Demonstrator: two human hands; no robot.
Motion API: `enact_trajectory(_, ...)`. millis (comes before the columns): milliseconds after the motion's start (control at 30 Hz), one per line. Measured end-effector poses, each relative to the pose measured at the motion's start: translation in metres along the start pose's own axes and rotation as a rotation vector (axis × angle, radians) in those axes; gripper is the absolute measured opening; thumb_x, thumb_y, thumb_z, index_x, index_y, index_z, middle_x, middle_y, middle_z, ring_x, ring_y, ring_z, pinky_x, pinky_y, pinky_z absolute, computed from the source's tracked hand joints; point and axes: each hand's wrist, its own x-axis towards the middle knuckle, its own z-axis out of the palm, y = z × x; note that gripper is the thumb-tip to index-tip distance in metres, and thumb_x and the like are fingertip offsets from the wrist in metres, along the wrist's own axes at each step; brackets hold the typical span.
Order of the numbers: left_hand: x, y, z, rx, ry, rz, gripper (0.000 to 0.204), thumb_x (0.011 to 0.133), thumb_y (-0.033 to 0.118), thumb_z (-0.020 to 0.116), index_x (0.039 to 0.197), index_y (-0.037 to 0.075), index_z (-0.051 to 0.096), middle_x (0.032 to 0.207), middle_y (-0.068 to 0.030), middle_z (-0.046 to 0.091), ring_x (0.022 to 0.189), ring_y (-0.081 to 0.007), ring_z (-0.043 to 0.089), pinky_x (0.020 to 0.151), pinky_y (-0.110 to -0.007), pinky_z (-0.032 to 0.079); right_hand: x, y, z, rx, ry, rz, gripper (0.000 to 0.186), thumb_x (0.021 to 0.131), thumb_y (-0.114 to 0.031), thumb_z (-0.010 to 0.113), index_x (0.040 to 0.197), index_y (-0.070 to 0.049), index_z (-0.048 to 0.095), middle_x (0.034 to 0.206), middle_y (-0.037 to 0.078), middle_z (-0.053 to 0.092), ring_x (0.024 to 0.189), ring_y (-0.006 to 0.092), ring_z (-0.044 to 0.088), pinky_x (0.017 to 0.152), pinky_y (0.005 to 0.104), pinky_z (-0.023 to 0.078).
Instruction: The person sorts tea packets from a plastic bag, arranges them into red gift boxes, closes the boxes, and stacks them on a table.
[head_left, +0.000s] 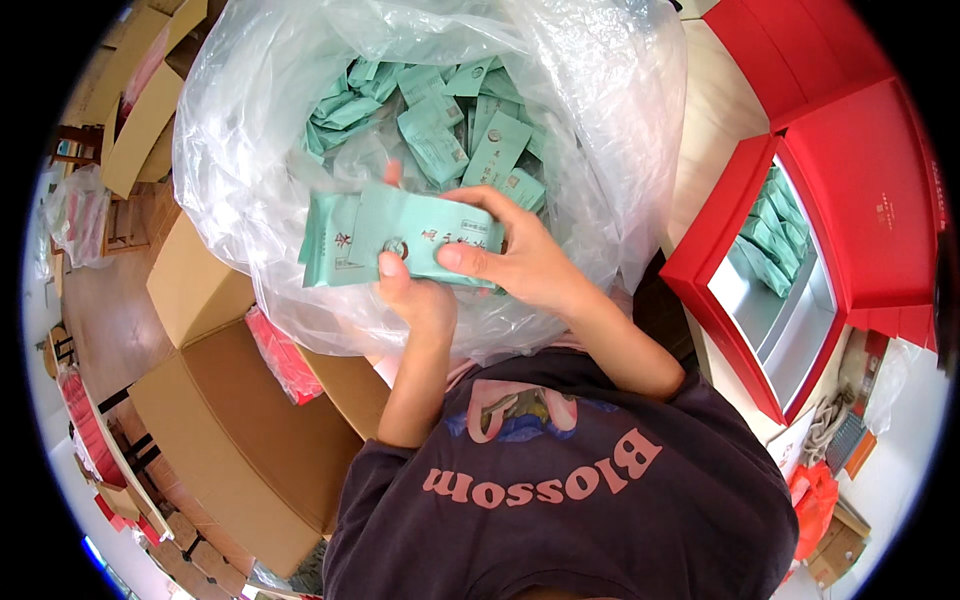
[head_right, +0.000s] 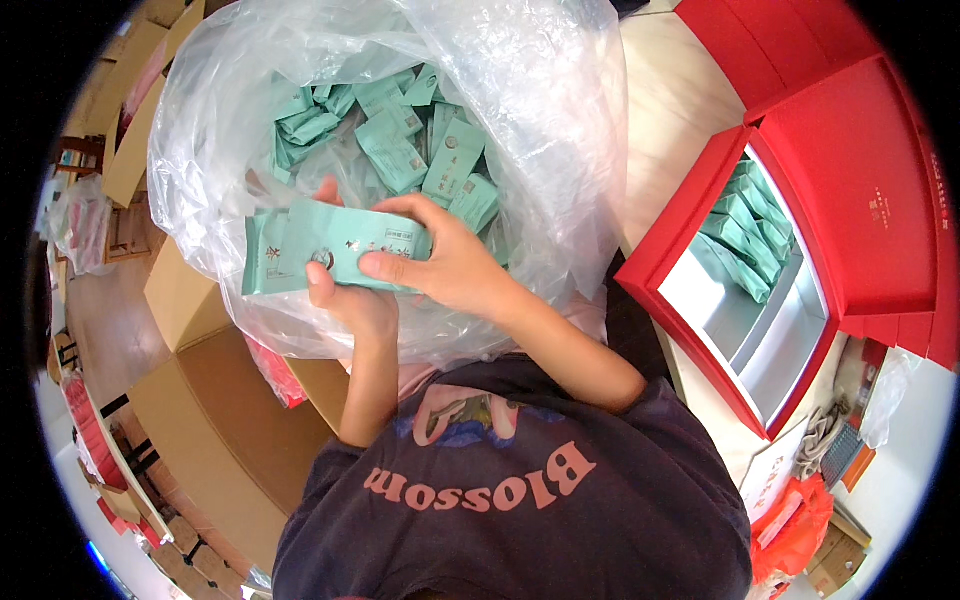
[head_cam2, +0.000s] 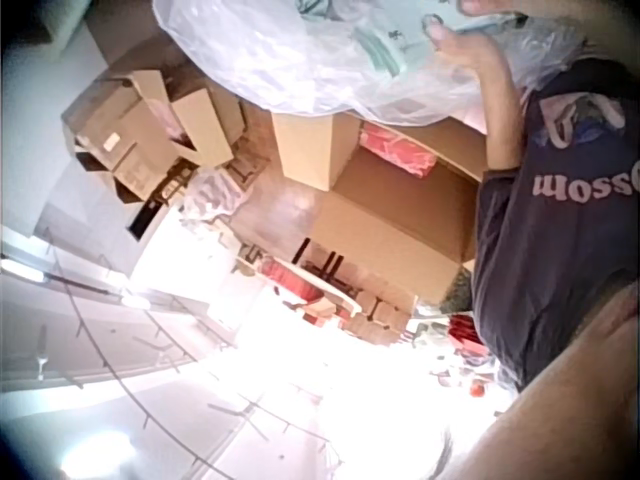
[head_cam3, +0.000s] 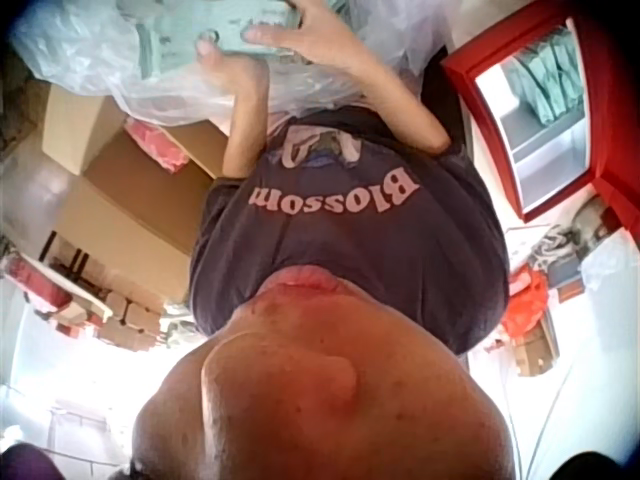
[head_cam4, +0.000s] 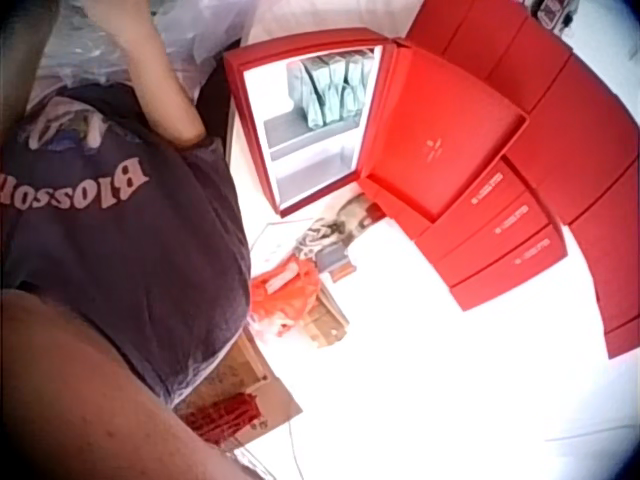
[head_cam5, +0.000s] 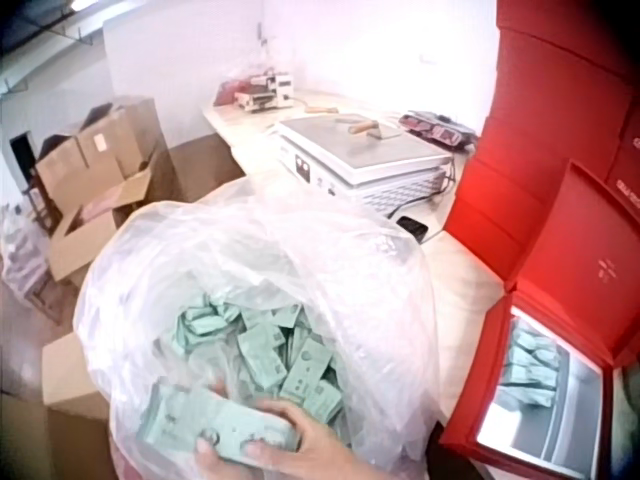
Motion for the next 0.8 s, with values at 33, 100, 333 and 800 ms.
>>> enact_trajectory(33,0.003,0.000,0.004,-0.042,0.012,-0.057,0.074,0.089,0.061,0.043,0.133,0.002,0.040,0.129,-0.0088,0.047,0.121,-0.0256,0.044,0.103,-0.041,0.035,0.001,0.004,-0.001,-0.134,0.112,-0.155,0.053,0.079,-0.027,0.074,0.120,-0.003,0.052,0.103,0.010,0.058,0.089,0.0182,0.059,0.070,0.0314,0.049)
enact_trajectory(100,0.007,-0.001,0.010,-0.127,0.039,-0.169,0.073,0.091,0.062,0.039,0.135,0.004,0.040,0.133,-0.0074,0.045,0.125,-0.0247,0.040,0.105,-0.040,0.033,0.005,0.017,-0.001,-0.403,0.335,-0.465,0.053,0.075,-0.028,0.077,0.116,-0.003,0.055,0.104,0.011,0.058,0.090,0.0217,0.060,0.071,0.0318,0.050)
enact_trajectory(333,0.014,0.005,-0.005,-0.183,0.348,-0.507,0.058,0.096,0.062,0.025,0.113,0.011,0.049,0.096,-0.0019,0.055,0.091,-0.0164,0.055,0.080,-0.033,0.046,0.003,0.028,0.012,-0.747,0.393,-0.955,0.048,0.069,-0.023,0.078,0.108,-0.004,0.058,0.106,0.013,0.059,0.089,0.0297,0.060,0.072,0.0355,0.051)
enact_trajectory(800,0.013,-0.010,-0.007,-0.211,0.301,-0.334,0.057,0.096,0.061,0.025,0.106,0.009,0.047,0.085,-0.0025,0.051,0.077,-0.0138,0.051,0.068,-0.028,0.045,-0.016,0.027,0.013,-0.805,0.407,-1.005,0.022,0.068,0.007,0.071,0.085,-0.002,0.060,0.071,0.009,0.059,0.060,0.0249,0.055,0.052,0.0325,0.042)
